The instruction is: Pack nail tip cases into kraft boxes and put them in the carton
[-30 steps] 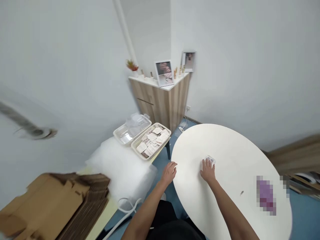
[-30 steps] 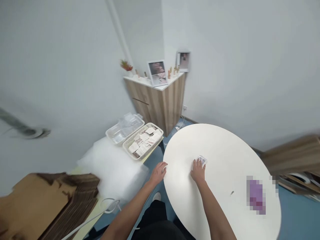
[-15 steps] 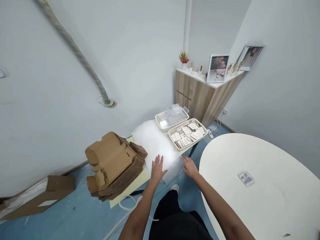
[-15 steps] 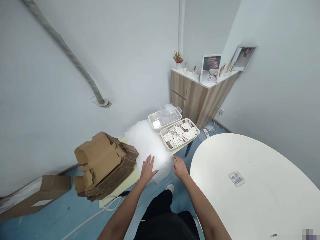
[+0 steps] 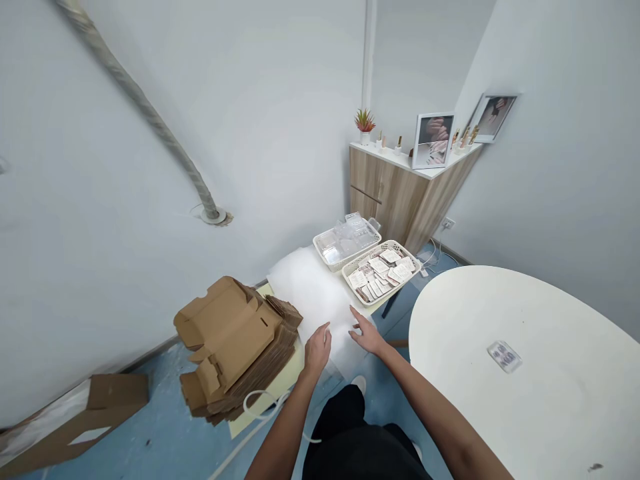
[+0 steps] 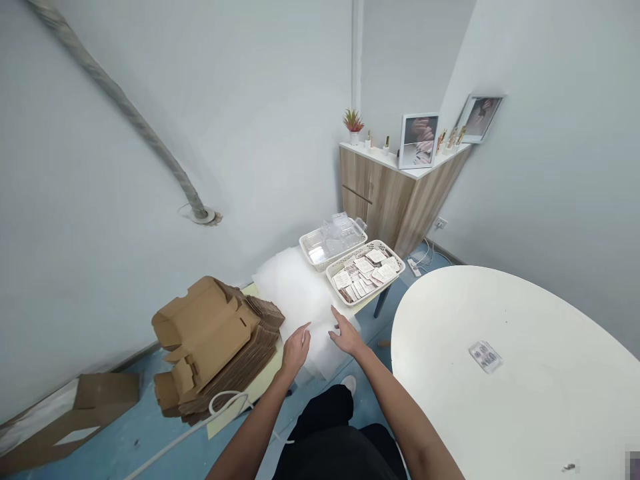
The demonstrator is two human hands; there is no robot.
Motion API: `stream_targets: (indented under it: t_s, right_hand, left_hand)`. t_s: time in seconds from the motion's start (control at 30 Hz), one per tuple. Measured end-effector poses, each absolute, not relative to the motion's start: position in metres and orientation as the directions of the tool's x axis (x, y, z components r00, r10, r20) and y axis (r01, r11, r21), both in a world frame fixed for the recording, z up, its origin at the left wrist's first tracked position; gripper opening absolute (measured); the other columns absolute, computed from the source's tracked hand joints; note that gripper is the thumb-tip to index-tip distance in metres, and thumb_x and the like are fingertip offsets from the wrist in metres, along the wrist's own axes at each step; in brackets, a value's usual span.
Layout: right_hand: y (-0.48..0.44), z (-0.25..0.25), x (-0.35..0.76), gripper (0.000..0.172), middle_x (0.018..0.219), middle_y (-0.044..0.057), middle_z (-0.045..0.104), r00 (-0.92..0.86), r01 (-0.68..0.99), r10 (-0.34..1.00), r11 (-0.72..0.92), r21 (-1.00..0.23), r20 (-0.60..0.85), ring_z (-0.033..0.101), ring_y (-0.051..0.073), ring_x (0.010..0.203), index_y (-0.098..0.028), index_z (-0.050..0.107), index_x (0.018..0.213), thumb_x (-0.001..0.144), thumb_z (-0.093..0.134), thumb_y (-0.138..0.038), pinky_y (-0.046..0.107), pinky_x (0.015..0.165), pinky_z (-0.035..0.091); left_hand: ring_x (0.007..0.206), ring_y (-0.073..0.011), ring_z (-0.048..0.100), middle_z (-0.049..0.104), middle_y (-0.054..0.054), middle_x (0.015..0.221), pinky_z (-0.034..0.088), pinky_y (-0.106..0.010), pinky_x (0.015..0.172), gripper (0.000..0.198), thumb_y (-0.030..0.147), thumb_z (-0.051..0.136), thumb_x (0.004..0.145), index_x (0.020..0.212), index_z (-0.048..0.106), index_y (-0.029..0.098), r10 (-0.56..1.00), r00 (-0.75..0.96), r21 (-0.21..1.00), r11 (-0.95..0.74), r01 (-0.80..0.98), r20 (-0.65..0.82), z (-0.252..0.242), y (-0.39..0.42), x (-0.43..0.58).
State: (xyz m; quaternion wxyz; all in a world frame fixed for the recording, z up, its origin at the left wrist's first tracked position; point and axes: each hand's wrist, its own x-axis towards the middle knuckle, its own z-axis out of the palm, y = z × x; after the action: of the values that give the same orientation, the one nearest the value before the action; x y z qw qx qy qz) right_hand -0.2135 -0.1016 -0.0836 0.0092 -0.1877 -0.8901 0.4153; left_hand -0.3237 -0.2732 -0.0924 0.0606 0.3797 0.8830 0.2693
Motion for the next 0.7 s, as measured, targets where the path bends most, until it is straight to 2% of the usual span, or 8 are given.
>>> stream_targets:
  t_s: [0.07, 0.17, 0.27, 0.37, 0.5, 0.6, 0.7]
  right_hand:
    - [-0.100, -0.069, -0.216, 0.071, 0.142, 0.008, 0.049, -0.941, 0.248, 0.339, 0.643, -0.725, -0.021, 0.061, 0.020, 0.109, -0.026, 0.023, 0.151, 0.085, 0.046, -0.015, 0.037, 0.096, 0.048]
    - [-0.089, -0.044, -0.208, 0.058, 0.140, 0.011, 0.050, -0.922, 0.215, 0.357, 0.798, -0.563, 0.154, 0.050, 0.023, 0.123, -0.021, 0.039, 0.143, 0.087, 0.040, -0.009, 0.039, 0.101, 0.043]
    - [-0.066, -0.026, -0.183, 0.042, 0.137, 0.014, 0.051, -0.914, 0.215, 0.323, 0.899, -0.382, 0.245, 0.048, 0.025, 0.122, -0.018, 0.056, 0.126, 0.089, 0.038, -0.007, 0.041, 0.100, 0.042]
    - [-0.037, -0.021, -0.136, 0.032, 0.131, 0.014, 0.055, -0.901, 0.255, 0.331, 0.927, -0.273, 0.282, 0.050, 0.024, 0.117, -0.017, 0.064, 0.107, 0.092, 0.038, -0.008, 0.040, 0.097, 0.043]
    - [0.002, -0.029, -0.039, 0.028, 0.127, 0.014, 0.059, -0.806, 0.455, 0.476, 0.879, -0.145, 0.352, 0.052, 0.023, 0.111, -0.017, 0.063, 0.097, 0.090, 0.039, -0.003, 0.036, 0.090, 0.046]
    - [0.019, -0.042, 0.048, 0.029, 0.122, 0.012, 0.061, -0.700, 0.632, 0.609, 0.772, -0.074, 0.374, 0.054, 0.023, 0.105, -0.018, 0.062, 0.090, 0.085, 0.042, 0.002, 0.035, 0.083, 0.048]
    - [0.020, -0.059, 0.132, 0.031, 0.120, 0.011, 0.063, -0.582, 0.775, 0.737, 0.630, -0.041, 0.343, 0.054, 0.023, 0.104, -0.019, 0.061, 0.089, 0.081, 0.043, 0.004, 0.034, 0.077, 0.048]
  left_hand:
    - [0.111, -0.0192, 0.064, 0.067, -0.007, 0.123, 0.053, -0.037, 0.096, 0.042, 0.026, 0.031, 0.097, 0.129, 0.057, 0.018, 0.734, -0.665, 0.524, 0.516, 0.677, 0.137, -0.079, -0.265, -0.315]
    - [0.114, -0.0193, 0.062, 0.065, -0.005, 0.126, 0.052, -0.037, 0.099, 0.043, 0.024, 0.032, 0.096, 0.132, 0.055, 0.020, 0.819, -0.540, 0.491, 0.397, 0.775, 0.191, -0.062, -0.248, -0.296]
    - [0.121, -0.0193, 0.058, 0.062, -0.005, 0.132, 0.049, -0.037, 0.103, 0.045, 0.020, 0.032, 0.095, 0.136, 0.052, 0.020, 0.876, -0.425, 0.467, 0.285, 0.837, 0.228, -0.051, -0.224, -0.272]
    - [0.127, -0.0198, 0.052, 0.057, -0.005, 0.138, 0.046, -0.039, 0.107, 0.049, 0.017, 0.033, 0.093, 0.140, 0.046, 0.021, 0.914, -0.326, 0.467, 0.186, 0.865, 0.240, -0.049, -0.193, -0.239]
    - [0.134, -0.0221, 0.046, 0.052, -0.008, 0.143, 0.040, -0.045, 0.111, 0.049, 0.013, 0.037, 0.090, 0.138, 0.049, 0.019, 0.960, -0.172, 0.458, 0.055, 0.887, 0.219, -0.057, -0.145, -0.180]
    - [0.138, -0.0238, 0.040, 0.049, -0.009, 0.145, 0.035, -0.051, 0.114, 0.045, 0.011, 0.041, 0.088, 0.130, 0.056, 0.019, 0.985, -0.032, 0.460, -0.051, 0.886, 0.172, -0.067, -0.114, -0.125]
    - [0.138, -0.0241, 0.040, 0.049, -0.010, 0.145, 0.032, -0.052, 0.114, 0.042, 0.009, 0.043, 0.087, 0.123, 0.061, 0.020, 0.992, 0.086, 0.484, -0.118, 0.867, 0.088, -0.078, -0.094, -0.069]
